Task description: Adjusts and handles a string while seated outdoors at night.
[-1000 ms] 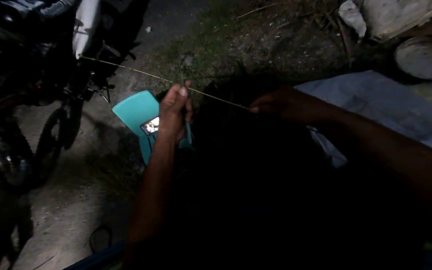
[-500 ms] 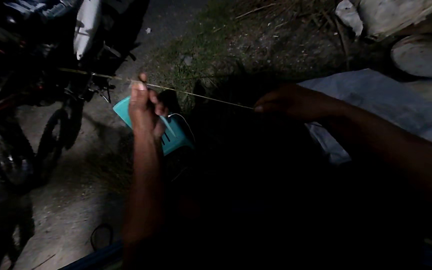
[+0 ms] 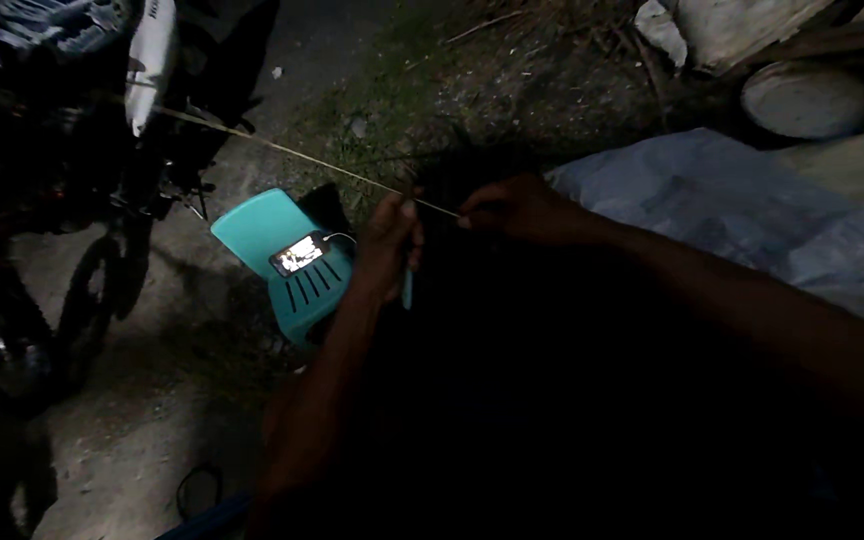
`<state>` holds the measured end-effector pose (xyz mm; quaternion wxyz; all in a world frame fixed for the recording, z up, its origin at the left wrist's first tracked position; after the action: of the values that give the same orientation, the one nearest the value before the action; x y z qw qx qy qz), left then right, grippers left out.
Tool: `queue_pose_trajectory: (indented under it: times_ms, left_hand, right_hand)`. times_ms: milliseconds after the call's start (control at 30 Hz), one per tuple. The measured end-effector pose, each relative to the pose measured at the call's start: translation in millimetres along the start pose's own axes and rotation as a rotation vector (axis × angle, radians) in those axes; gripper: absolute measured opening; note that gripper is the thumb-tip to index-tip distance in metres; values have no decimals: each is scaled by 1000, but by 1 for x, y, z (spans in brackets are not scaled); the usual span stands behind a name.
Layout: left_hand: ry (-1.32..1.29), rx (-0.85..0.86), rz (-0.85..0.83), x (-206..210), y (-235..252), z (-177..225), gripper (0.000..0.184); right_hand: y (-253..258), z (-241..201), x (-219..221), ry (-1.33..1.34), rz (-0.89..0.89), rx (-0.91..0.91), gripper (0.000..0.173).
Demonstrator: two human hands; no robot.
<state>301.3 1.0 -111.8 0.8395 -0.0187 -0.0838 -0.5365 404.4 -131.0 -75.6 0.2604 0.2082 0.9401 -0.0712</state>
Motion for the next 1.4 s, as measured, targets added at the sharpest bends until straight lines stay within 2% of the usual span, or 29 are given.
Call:
queue_pose_trajectory:
  times_ms: [100, 200, 300, 500, 700, 867, 1033, 1133, 1200, 1267, 1333, 1400]
  left_hand:
    - [60, -72, -60, 23, -5, -13, 17]
    - [66, -39, -28, 10, -2, -3, 14]
    - [47, 6, 40, -9, 3, 6, 23]
    - [100, -11, -28, 8, 4, -6, 18]
    - [5, 55, 88, -31, 24, 10, 22]
    - [78, -6, -17, 6, 13, -6, 26]
    - [-20, 75, 140, -52, 30, 17, 22]
    - [8, 86, 143, -46, 27, 17, 24]
    - [81, 26, 63, -14, 17, 3, 27]
    - [103, -25, -8, 9, 10, -8, 22]
    - [105, -4, -7, 0, 16, -5, 21]
    - [61, 40, 74, -28, 26, 3, 23]
  right_hand:
    - [5, -4, 4, 18, 42, 0, 18]
    - [5, -6, 1, -20, 79, -22, 16]
    - [5, -6, -3, -104, 91, -60, 17]
    - [13, 0, -6, -75, 130, -122, 16]
    - [13, 1, -10, -90, 89, -65, 17]
    - [19, 0, -8, -91, 149, -90, 15]
    - [15, 4, -21, -168, 181, -151, 16]
    - [15, 2, -22, -154, 176, -192, 17]
    - [18, 2, -15, -96, 146, -147, 18]
    - [21, 5, -7, -32, 84, -58, 21]
    - [18, 8, -5, -12, 39, -13, 24]
    - [14, 8, -7, -39, 27, -4, 24]
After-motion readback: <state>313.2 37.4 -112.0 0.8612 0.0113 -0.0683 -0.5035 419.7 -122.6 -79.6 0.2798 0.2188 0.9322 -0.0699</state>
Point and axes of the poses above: each hand's wrist, its own y-axis towards the middle knuckle, its own x-axis out of the palm, z = x × y, the point moved 8 cm from there along y, towards the middle knuckle, and after that the axes turned 3 degrees about z, right-handed, at the moved point
